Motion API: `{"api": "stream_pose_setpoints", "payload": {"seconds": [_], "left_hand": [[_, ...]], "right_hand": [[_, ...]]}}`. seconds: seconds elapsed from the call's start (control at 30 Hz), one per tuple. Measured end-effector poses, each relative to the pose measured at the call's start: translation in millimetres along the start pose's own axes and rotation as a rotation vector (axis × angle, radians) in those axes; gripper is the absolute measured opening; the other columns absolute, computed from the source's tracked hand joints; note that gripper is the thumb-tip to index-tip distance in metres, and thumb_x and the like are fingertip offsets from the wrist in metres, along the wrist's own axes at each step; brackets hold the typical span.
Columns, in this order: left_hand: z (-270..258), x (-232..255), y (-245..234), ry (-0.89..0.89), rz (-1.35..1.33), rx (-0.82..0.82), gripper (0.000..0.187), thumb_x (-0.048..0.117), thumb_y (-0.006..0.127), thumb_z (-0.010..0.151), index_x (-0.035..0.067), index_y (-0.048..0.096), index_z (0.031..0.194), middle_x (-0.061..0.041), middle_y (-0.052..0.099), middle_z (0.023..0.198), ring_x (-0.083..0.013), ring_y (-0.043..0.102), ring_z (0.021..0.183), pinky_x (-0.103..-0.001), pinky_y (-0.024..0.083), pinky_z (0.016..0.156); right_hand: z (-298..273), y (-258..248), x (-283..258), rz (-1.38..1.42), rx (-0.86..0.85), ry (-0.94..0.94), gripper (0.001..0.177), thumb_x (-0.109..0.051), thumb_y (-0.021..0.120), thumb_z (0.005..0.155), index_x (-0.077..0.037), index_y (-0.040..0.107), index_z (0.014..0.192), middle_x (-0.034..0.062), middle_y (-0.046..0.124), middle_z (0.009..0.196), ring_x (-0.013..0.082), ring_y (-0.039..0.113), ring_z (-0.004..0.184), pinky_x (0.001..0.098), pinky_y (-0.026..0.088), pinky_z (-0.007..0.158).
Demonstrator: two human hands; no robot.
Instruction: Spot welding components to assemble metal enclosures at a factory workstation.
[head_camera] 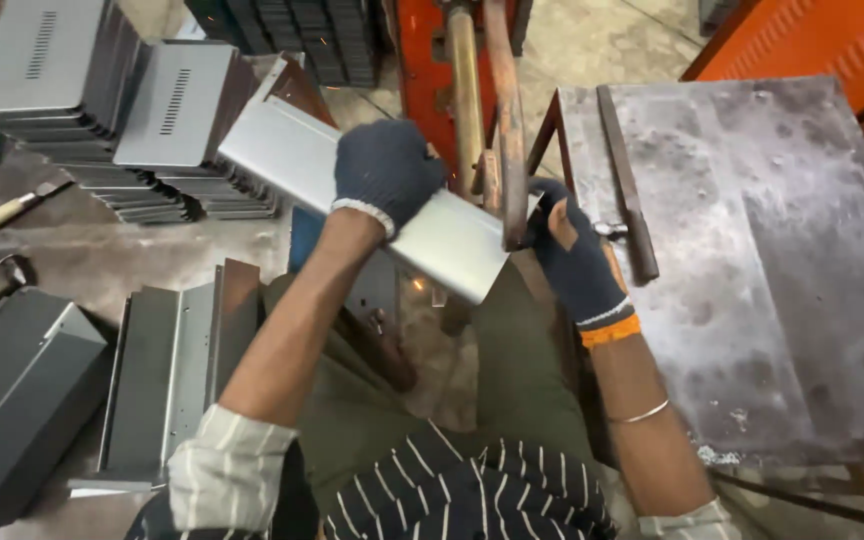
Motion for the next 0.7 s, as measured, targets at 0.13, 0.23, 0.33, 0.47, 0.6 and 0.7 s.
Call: {"api": "stream_pose_setpoints", "payload": {"seconds": [0.13,0.23,0.33,0.47,0.6,0.7], "left_hand": [[17,-6,12,-0.044,0.005,-0.025,0.024,0.032,0.071,0.08,0.009,0.078,0.077,-0.021,0.073,0.082,-0.0387,0.071,0.075,-0.05,0.056,0.073],[19,1,12,-0.023,-0.052,-0.056,0.022,0.032,0.072,0.077,0.012,0.08,0.077,-0.019,0.074,0.081,-0.0366,0.072,0.075,-0.049,0.056,0.074],[22,1,12,-0.021,-0.018,-0.027,0.025,0.034,0.074,0.075,0.009,0.079,0.077,-0.019,0.073,0.08,-0.037,0.071,0.074,-0.049,0.056,0.072],[26,5,13,-0.018,-0.027,-0.085,0.023,0.033,0.073,0.076,0.012,0.08,0.077,-0.019,0.073,0.079,-0.0369,0.072,0.074,-0.049,0.056,0.073],[24,1,31,0.03,0.028,-0.071,0.025,0.032,0.071,0.081,0.009,0.079,0.075,-0.019,0.073,0.079,-0.0375,0.072,0.074,-0.05,0.056,0.071],[21,9,4,0.01,-0.02,-0.058,0.026,0.035,0.073,0.076,0.009,0.078,0.076,-0.02,0.073,0.077,-0.0384,0.071,0.073,-0.049,0.056,0.072]], "right_hand": [[15,2,-15,0.055,-0.007,0.024,0.05,-0.046,0.053,0.109,-0.006,0.057,0.14,-0.0051,0.049,0.086,0.0063,0.052,0.081,0.0219,0.04,0.069],[17,-2,-12,0.152,-0.026,0.029,0.041,-0.04,0.052,0.111,-0.006,0.057,0.133,-0.003,0.06,0.103,0.0065,0.054,0.088,0.0233,0.045,0.079],[15,-4,-7,0.186,-0.011,0.059,0.039,-0.04,0.049,0.112,-0.008,0.06,0.131,-0.0027,0.06,0.098,0.0069,0.056,0.086,0.0232,0.046,0.076],[18,3,-18,0.206,-0.017,0.051,0.04,-0.043,0.051,0.111,-0.009,0.061,0.131,-0.0025,0.061,0.099,0.0074,0.056,0.085,0.0248,0.047,0.073],[10,13,-21,0.311,-0.049,0.064,0.039,-0.042,0.057,0.105,-0.011,0.058,0.127,-0.0006,0.064,0.11,0.0109,0.062,0.1,0.0297,0.052,0.089],[13,-10,-3,0.267,0.029,0.061,0.043,-0.046,0.056,0.11,-0.009,0.061,0.133,-0.0004,0.06,0.098,0.0112,0.058,0.087,0.0288,0.048,0.078]]}}
Point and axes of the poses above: each hand's wrist, its own z-axis towards the middle knuckle, its own y-axis out of the palm, x = y × z, the point moved 8 cm from there along z, towards the middle knuckle
